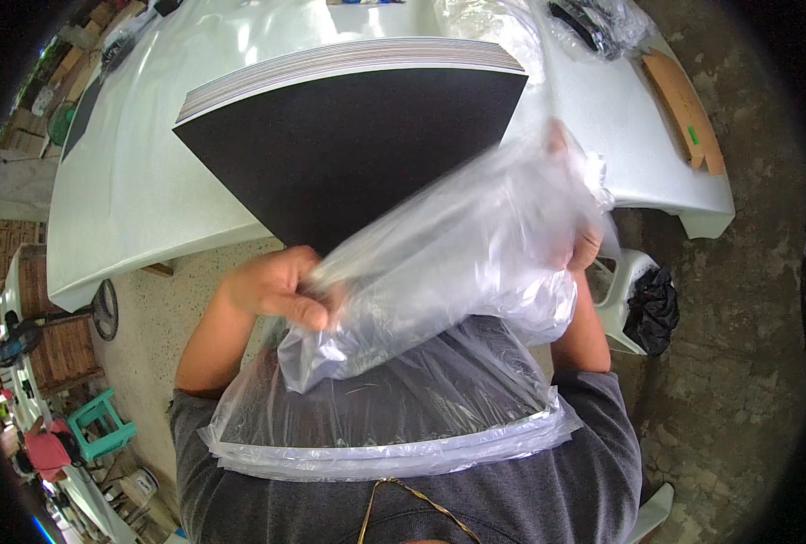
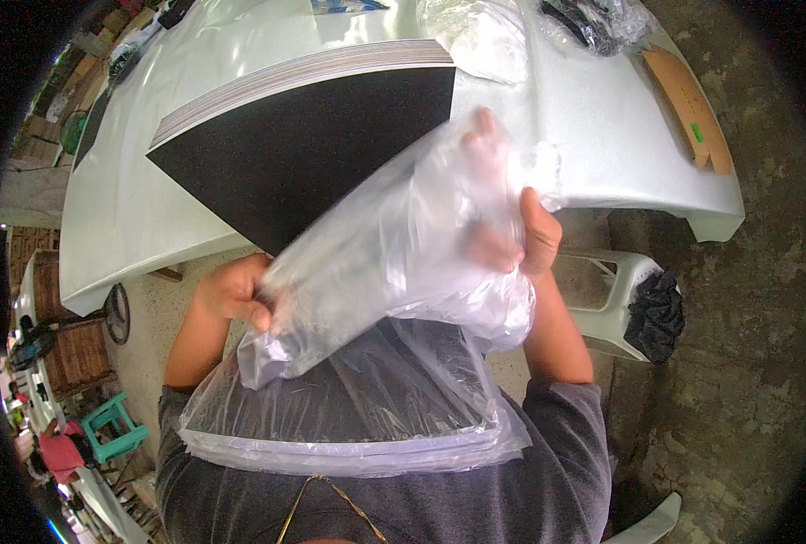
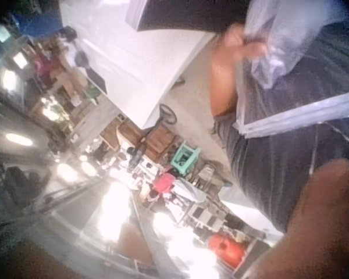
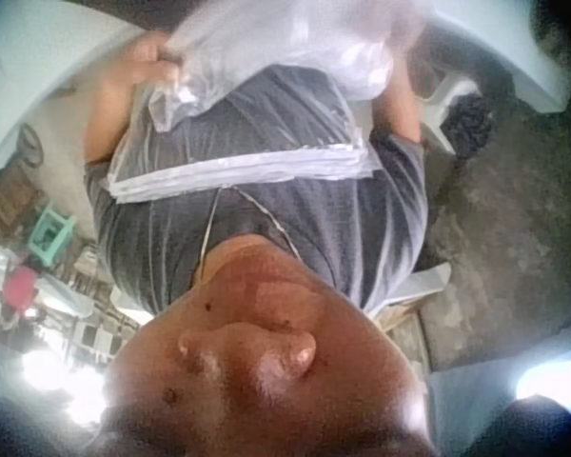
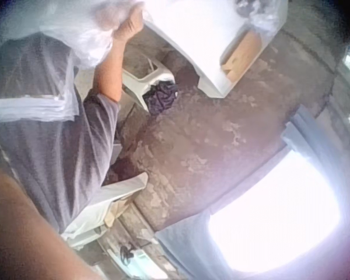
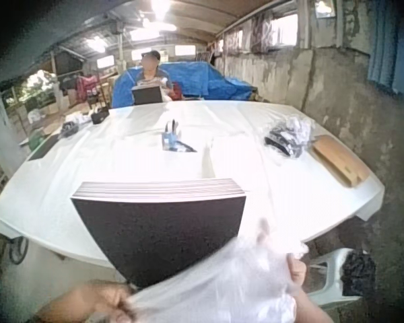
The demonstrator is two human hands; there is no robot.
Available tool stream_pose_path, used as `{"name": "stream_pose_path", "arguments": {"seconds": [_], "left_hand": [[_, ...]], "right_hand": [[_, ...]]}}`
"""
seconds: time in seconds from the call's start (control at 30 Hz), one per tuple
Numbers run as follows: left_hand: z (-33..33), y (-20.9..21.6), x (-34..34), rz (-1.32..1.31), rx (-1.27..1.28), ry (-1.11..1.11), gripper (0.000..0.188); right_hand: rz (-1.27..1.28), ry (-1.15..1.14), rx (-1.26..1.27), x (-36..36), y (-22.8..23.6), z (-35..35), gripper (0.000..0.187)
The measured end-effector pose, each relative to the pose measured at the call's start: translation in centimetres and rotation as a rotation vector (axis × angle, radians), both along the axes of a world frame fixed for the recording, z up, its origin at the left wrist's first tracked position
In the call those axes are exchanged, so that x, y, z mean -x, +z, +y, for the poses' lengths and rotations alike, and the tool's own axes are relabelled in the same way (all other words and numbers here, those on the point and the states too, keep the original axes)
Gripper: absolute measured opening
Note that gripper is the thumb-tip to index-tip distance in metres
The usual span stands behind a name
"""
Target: The person wraps stacks of paper in plastic sheets by placing the paper inside the plastic and tucking the edges around the stack.
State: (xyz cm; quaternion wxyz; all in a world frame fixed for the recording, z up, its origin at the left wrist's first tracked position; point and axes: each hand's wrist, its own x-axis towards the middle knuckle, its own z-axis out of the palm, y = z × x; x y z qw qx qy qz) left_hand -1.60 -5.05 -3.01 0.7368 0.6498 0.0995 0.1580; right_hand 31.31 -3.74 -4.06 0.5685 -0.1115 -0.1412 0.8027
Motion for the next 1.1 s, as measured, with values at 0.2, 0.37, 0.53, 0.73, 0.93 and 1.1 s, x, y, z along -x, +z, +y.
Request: {"name": "stream_pose_path", "arguments": {"seconds": [0.2,0.37,0.53,0.73,0.93,1.1], "left_hand": [[-2.1,3.2,2.1,-0.371,0.111,0.42,0.015],[-2.2,6.2,2.6,-0.484,-0.016,0.824,0.024],[1.0,7.3,2.2,0.279,-1.018,1.541,0.043],[-2.8,6.1,3.6,0.396,-1.406,1.561,0.023],[-4.9,9.9,4.6,0.398,-0.514,0.796,0.012],[-2.2,3.2,5.7,-0.13,0.378,0.932,0.04]], "right_hand": [[-1.043,-0.204,-0.078,4.3,3.9,-0.6,0.055],[-1.598,-1.343,-0.863,3.0,4.7,2.4,0.005],[-1.65,-1.465,-0.962,5.5,8.7,3.3,0.037],[-1.926,-1.177,-1.141,3.5,6.6,1.7,0.034],[-1.584,-0.798,-1.238,-0.2,9.1,-1.2,0.03],[-0.744,0.059,0.115,0.6,5.2,1.9,0.02]]}}
